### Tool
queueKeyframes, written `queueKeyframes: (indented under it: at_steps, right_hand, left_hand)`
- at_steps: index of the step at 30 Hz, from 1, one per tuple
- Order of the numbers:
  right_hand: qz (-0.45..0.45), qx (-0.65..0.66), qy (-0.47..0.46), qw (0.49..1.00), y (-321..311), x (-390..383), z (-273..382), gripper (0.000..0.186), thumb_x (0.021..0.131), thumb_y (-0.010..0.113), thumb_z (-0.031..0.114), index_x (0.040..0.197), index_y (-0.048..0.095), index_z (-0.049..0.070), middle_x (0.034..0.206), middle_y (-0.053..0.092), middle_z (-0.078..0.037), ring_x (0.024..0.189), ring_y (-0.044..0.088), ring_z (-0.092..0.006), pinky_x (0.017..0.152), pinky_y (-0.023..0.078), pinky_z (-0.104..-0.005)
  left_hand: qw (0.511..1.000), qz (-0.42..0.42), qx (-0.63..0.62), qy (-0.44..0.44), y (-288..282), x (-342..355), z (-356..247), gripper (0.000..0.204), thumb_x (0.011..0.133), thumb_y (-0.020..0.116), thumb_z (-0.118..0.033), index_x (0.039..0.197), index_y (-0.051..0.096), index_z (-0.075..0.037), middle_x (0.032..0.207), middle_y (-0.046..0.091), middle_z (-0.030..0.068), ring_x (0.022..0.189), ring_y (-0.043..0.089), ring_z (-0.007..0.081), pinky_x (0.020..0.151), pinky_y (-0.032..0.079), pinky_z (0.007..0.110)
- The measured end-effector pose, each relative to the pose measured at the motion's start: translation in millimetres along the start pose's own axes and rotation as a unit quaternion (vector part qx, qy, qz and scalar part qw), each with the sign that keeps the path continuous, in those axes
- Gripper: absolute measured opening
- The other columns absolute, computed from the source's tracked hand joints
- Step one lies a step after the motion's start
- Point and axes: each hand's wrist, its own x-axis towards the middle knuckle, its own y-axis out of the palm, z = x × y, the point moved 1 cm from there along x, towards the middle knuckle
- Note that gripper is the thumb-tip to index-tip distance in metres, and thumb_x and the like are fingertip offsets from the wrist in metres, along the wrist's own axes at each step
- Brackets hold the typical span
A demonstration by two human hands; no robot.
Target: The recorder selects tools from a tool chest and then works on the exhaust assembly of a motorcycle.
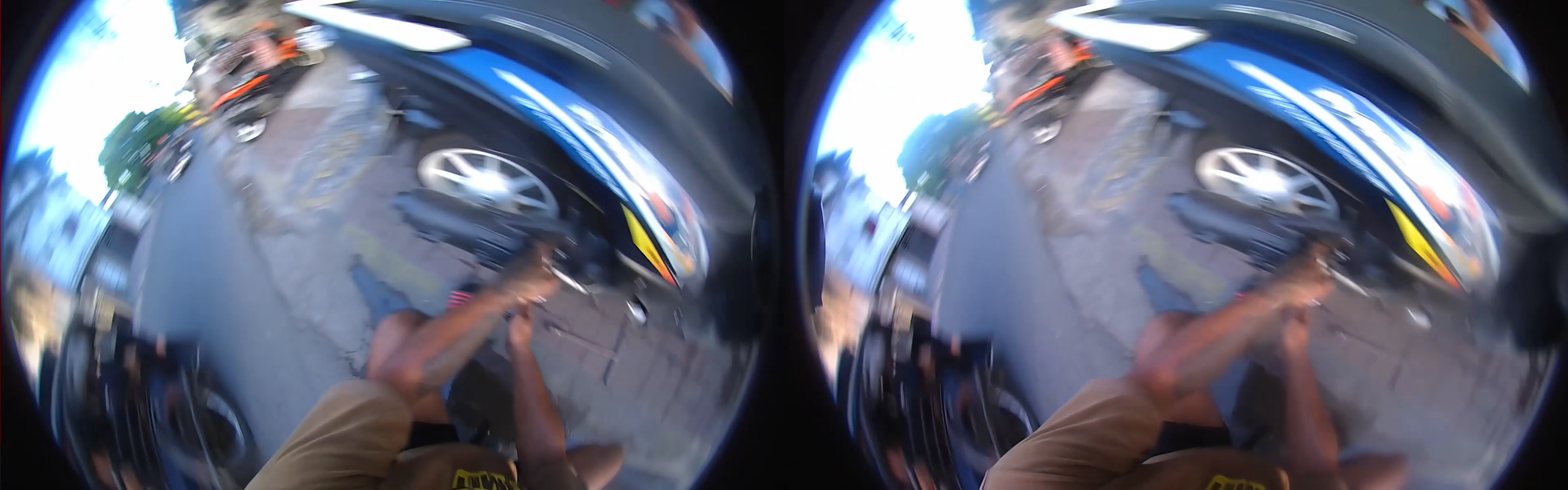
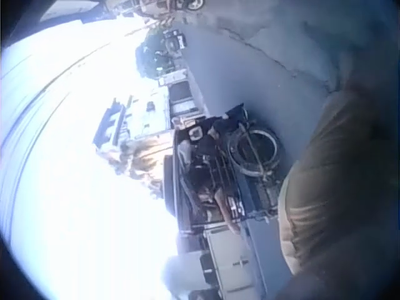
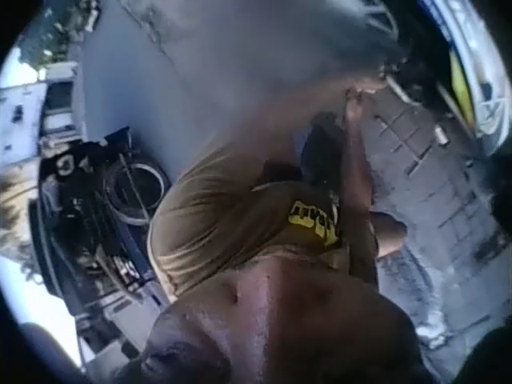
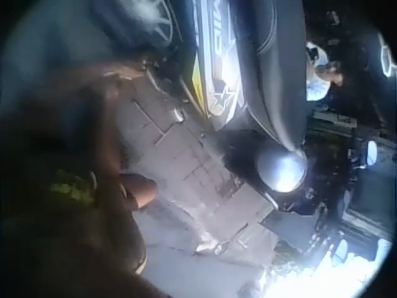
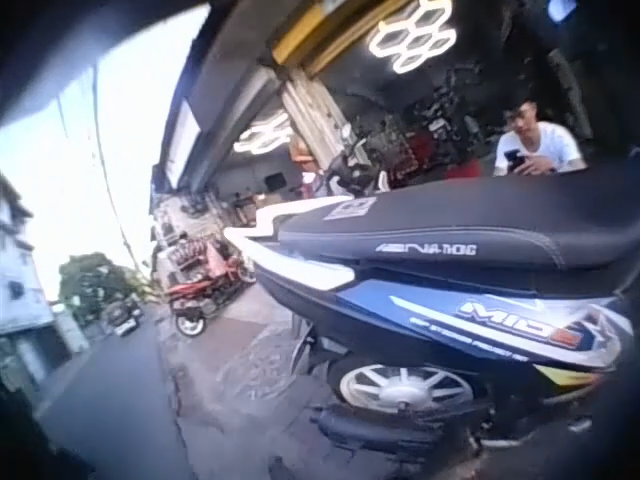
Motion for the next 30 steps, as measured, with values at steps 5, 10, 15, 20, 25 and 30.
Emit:
queueKeyframes:
  at_steps: [5,10,15,20,25,30]
  right_hand:
    - [0.389,0.146,0.107,0.903,63.0,33.1,-12.6,0.063,0.095,0.041,0.063,0.13,0.05,0.011,0.12,0.058,-0.005,0.107,0.058,-0.019,0.091,0.049,-0.0358]
    - [0.247,0.12,0.146,0.95,64.4,27.1,33.5,0.058,0.096,0.041,0.059,0.129,0.052,0.013,0.12,0.059,-0.005,0.112,0.056,-0.021,0.096,0.046,-0.0384]
    - [0.363,0.19,0.303,0.861,76.3,31.0,44.8,0.06,0.089,0.041,0.072,0.099,0.059,0.016,0.076,0.057,0.004,0.058,0.05,-0.0104,0.055,0.042,-0.0274]
    - [0.194,0.0,0.246,0.95,99.2,-4.7,87.3,0.065,0.083,0.034,0.083,0.065,0.044,0.021,0.051,0.028,0.008,0.044,0.028,-0.0077,0.044,0.019,-0.0272]
    - [0.176,0.002,0.268,0.947,102.8,-8.9,95.3,0.064,0.09,0.028,0.077,0.063,0.033,0.019,0.051,0.025,0.007,0.038,0.022,-0.0098,0.039,0.016,-0.0273]
    - [0.188,-0.065,0.249,0.948,89.5,-13.4,111.8,0.068,0.082,0.028,0.086,0.061,0.03,0.022,0.051,0.025,0.008,0.041,0.024,-0.009,0.041,0.016,-0.0262]
  left_hand:
    - [0.92,-0.328,0.215,-0.018,-2.3,-0.1,82.8,0.038,0.087,0.054,-0.03,0.111,0.057,-0.001,0.086,0.065,0.0184,0.077,0.065,0.036,0.07,0.052,0.046]
    - [0.953,-0.238,0.179,-0.057,-4.9,1.2,65.0,0.039,0.083,0.058,-0.035,0.105,0.063,-0.003,0.086,0.064,0.0159,0.082,0.064,0.0326,0.072,0.05,0.046]
    - [0.946,-0.274,0.166,-0.052,-20.1,11.3,66.1,0.027,0.075,0.065,-0.027,0.09,0.069,-0.005,0.083,0.067,0.0158,0.082,0.066,0.0329,0.077,0.053,0.045]
    - [0.94,-0.301,0.146,-0.064,-17.1,13.3,58.9,0.025,0.071,0.068,-0.025,0.081,0.07,-0.002,0.085,0.069,0.0188,0.091,0.067,0.0342,0.084,0.053,0.045]
    - [0.957,-0.235,0.133,-0.107,-11.1,15.5,69.8,0.032,0.08,0.064,-0.03,0.089,0.066,0.0,0.091,0.067,0.0197,0.1,0.063,0.0346,0.088,0.051,0.042]
    - [0.94,-0.285,0.183,0.041,0.4,29.2,82.0,0.017,0.067,0.069,-0.023,0.071,0.07,-0.007,0.078,0.066,0.0151,0.079,0.064,0.0338,0.071,0.051,0.046]
